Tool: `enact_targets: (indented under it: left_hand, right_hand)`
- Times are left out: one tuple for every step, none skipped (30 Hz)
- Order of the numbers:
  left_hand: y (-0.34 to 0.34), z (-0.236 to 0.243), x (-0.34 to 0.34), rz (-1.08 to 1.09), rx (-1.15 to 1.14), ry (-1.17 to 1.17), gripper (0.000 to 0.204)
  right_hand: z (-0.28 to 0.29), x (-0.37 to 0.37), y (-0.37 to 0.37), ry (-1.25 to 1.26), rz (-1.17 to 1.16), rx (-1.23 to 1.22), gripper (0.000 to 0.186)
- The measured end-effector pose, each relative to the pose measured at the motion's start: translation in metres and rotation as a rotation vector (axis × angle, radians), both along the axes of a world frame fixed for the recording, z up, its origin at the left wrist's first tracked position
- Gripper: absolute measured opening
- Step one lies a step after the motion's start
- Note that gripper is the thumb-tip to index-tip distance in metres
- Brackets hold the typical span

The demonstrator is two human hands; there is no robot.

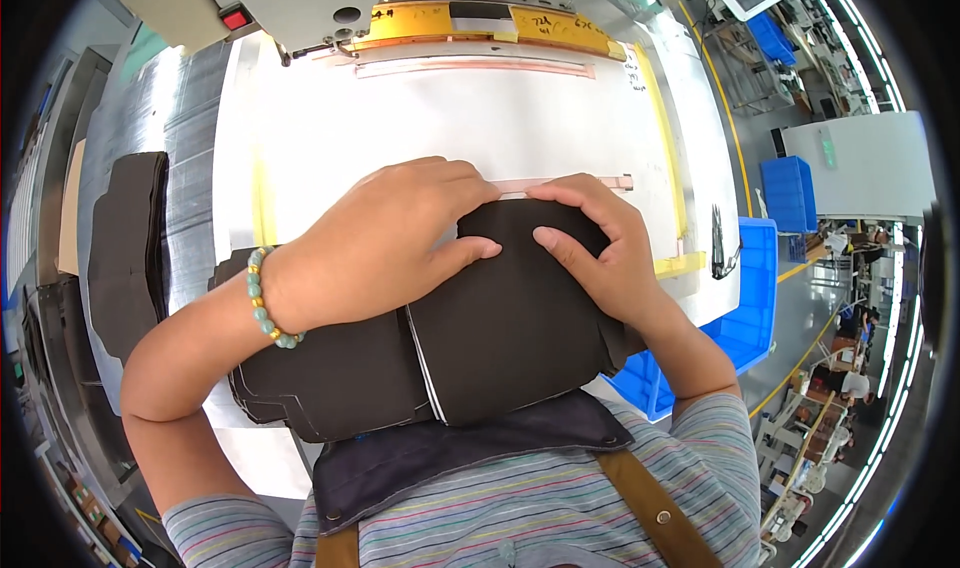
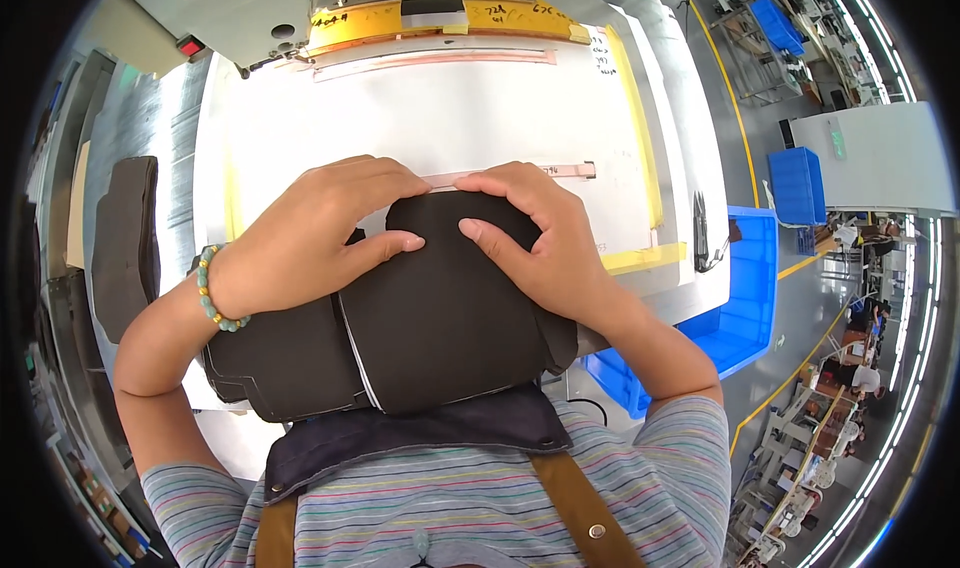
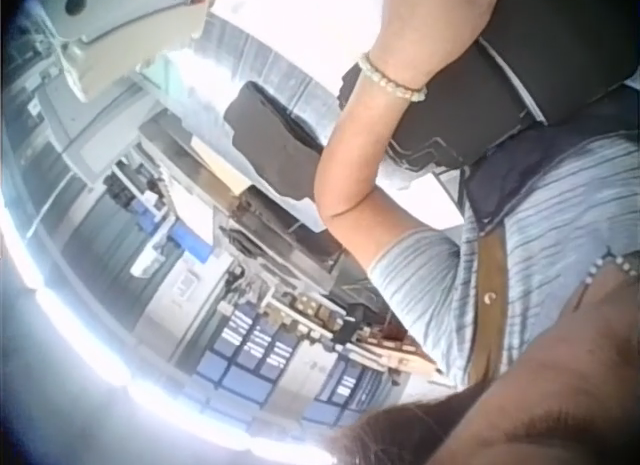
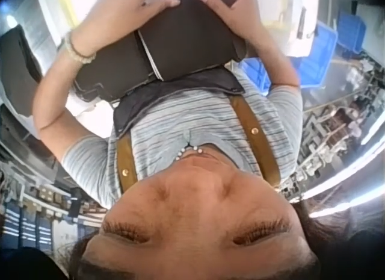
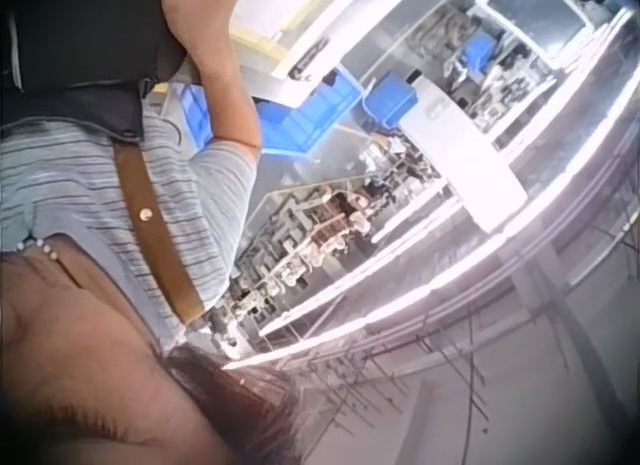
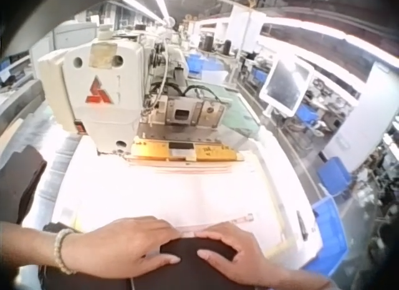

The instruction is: Using an industrial sewing machine to join pieces of dark material.

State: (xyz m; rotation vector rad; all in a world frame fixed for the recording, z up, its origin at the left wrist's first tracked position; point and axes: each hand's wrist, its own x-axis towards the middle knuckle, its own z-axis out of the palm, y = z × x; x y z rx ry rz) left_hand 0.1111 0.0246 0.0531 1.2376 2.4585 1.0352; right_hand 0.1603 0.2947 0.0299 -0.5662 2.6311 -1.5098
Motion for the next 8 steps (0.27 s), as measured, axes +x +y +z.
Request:
enact_targets:
  left_hand:
    - [0.0006, -0.0027, 0.0018, -0.002, 0.001, -0.003, 0.042]
    - [0.0016, -0.0065, 0.0038, 0.019, 0.036, 0.054, 0.042]
    - [0.002, -0.0085, 0.0057, 0.04, 0.071, 0.111, 0.042]
    - [0.0012, -0.0086, 0.007, 0.033, 0.074, 0.11, 0.042]
    - [0.0003, -0.0071, 0.0088, 0.049, 0.084, 0.126, 0.042]
    - [-0.0008, -0.0059, 0.0095, 0.066, 0.095, 0.142, 0.042]
    - [-0.0023, -0.0056, 0.0092, 0.053, 0.087, 0.131, 0.042]
    - [-0.0051, -0.0047, 0.0097, 0.045, 0.078, 0.121, 0.043]
  right_hand:
    - [-0.0006, -0.002, 0.0007, 0.054, 0.018, 0.011, 0.032]
    - [-0.0008, -0.0028, 0.0013, 0.109, 0.028, 0.023, 0.032]
    - [0.0002, -0.0029, 0.0007, 0.108, 0.02, 0.026, 0.032]
    - [0.002, -0.0031, -0.0009, 0.175, 0.011, 0.061, 0.031]
    - [0.0029, -0.0035, -0.0011, 0.241, 0.006, 0.095, 0.03]
    - [0.0032, -0.004, -0.0002, 0.24, 0.004, 0.098, 0.03]
    - [0.0034, -0.0049, 0.001, 0.285, 0.028, 0.132, 0.032]
    - [0.0041, -0.0061, 0.0023, 0.331, 0.056, 0.163, 0.033]
